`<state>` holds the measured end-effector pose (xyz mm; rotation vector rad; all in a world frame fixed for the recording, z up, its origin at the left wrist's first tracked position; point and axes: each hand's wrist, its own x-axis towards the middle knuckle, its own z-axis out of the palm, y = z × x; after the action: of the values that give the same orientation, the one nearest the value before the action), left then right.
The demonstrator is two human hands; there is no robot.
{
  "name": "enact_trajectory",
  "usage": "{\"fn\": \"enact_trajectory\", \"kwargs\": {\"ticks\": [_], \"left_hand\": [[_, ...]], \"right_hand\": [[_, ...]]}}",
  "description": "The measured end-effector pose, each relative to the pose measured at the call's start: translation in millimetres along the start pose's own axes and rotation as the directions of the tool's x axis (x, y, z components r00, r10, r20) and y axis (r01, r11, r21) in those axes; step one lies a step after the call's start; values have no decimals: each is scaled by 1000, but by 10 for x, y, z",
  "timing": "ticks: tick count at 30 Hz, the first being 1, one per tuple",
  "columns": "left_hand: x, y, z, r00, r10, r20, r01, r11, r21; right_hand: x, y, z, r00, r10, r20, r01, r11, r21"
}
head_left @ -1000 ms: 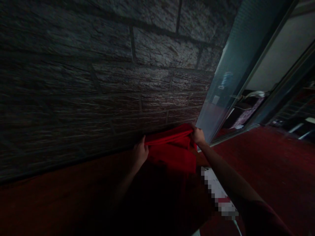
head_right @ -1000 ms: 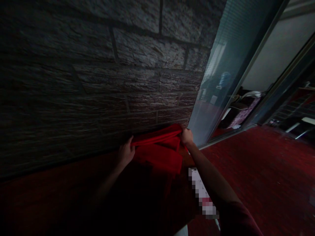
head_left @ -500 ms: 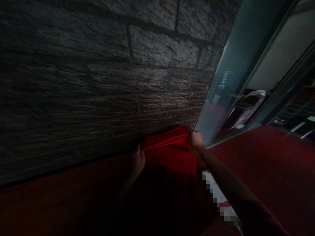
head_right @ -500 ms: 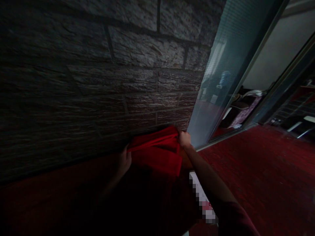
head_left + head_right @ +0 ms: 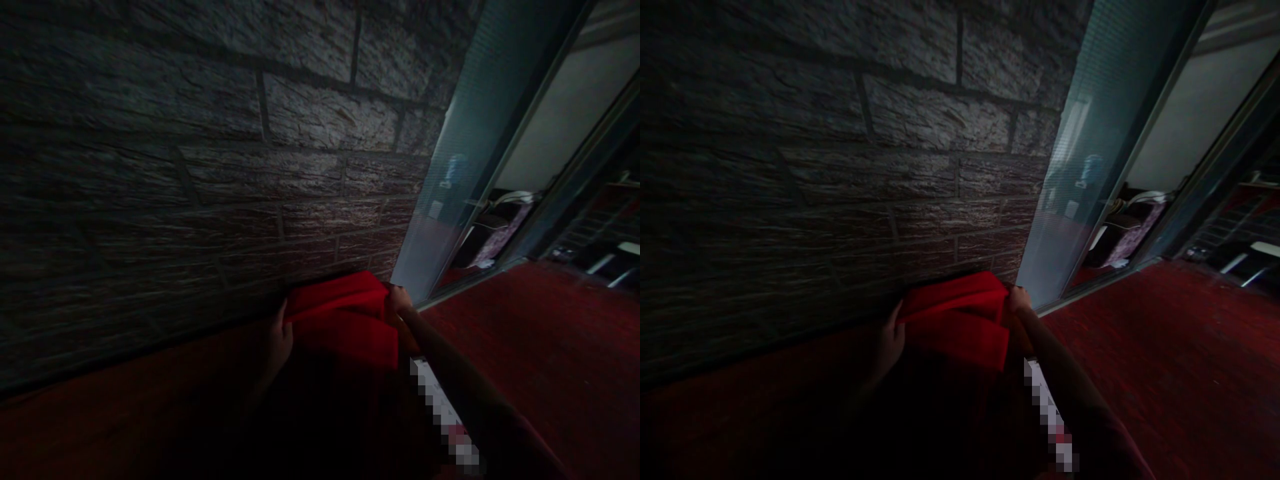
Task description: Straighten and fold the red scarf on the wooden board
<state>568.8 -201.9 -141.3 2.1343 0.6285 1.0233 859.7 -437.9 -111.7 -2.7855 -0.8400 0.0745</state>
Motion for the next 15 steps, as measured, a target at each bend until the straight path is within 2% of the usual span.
{"fn": "enact_trajectory", "kwargs": {"ticks": [5, 11, 15], "left_hand": [[-29, -28, 23, 1000, -11, 7, 12, 999, -38], [-37, -4, 20, 999, -39, 26, 39, 999, -23], [-54, -24, 16, 998, -47, 30, 47, 999, -20]], "right_hand": [[33, 59, 85, 999, -29, -13, 30, 999, 36], [36, 168, 164, 991, 68, -115, -65, 998, 24], [75, 265, 208, 995, 81, -50, -81, 997, -2]]}}
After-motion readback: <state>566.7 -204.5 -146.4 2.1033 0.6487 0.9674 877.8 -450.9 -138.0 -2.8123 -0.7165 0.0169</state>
